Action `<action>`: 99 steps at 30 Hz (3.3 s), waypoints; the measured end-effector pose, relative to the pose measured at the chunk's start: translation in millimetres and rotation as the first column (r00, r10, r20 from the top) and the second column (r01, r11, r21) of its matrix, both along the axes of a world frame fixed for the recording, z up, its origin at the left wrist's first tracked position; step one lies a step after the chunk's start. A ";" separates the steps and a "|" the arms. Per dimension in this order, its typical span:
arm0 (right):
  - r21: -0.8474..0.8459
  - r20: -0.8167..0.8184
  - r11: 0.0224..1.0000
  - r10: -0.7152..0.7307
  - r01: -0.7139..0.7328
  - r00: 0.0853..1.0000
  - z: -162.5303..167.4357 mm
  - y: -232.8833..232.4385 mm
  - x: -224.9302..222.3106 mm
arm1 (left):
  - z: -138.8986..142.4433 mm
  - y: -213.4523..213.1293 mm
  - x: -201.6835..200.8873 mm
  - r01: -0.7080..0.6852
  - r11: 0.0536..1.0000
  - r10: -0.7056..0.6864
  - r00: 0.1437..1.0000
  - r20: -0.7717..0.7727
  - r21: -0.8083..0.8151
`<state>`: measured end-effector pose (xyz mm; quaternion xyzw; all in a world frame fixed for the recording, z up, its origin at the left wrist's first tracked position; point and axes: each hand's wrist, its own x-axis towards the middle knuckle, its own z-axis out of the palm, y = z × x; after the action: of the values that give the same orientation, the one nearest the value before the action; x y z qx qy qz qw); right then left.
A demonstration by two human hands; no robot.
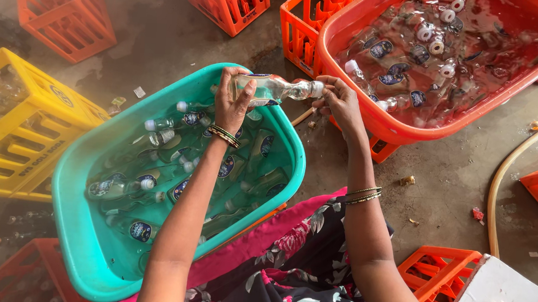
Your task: The person washes clear plastic bottles by hand, rinsing them in a teal tub filled with water and then placing them into an orange crate. The person repeatedly picks up bottles, rinses them, and transfers them to the crate.
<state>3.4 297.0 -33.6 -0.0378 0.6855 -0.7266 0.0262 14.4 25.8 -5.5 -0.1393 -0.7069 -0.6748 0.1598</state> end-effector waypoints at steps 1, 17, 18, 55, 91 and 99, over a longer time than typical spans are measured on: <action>-0.004 0.000 1.000 -0.002 0.002 1.000 -0.1 0.1 -0.1 | 0.4 0.3 -0.6 -0.006 1.000 0.005 0.999 -0.044 -0.025; 0.012 0.004 1.000 -0.014 0.014 1.000 -2.6 1.5 0.1 | -1.0 0.3 -2.2 -0.018 0.996 0.010 0.996 -0.094 -0.085; 0.007 0.009 1.000 -0.013 0.013 1.000 -2.8 1.4 -0.3 | -1.3 0.3 -2.8 -0.015 0.997 0.007 0.996 -0.091 -0.080; -0.256 0.463 0.929 0.360 -0.267 0.810 -42.4 -364.0 91.5 | -93.4 -253.6 209.8 -0.443 0.855 0.519 0.728 0.448 -0.271; 0.170 0.295 0.928 0.273 -0.332 0.916 -91.5 -371.0 87.2 | -98.0 -259.1 218.1 0.115 0.558 0.540 0.702 0.465 -0.822; 0.464 0.494 0.347 0.662 -0.815 0.563 -102.7 -345.8 96.2 | -127.9 -271.7 210.2 0.306 0.287 0.646 0.638 0.419 -0.908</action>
<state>99.6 -48.9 -136.3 -0.2531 0.7895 -0.3453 0.4398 224.5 -246.0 -133.4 0.1722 -0.9650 -0.0905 -0.1757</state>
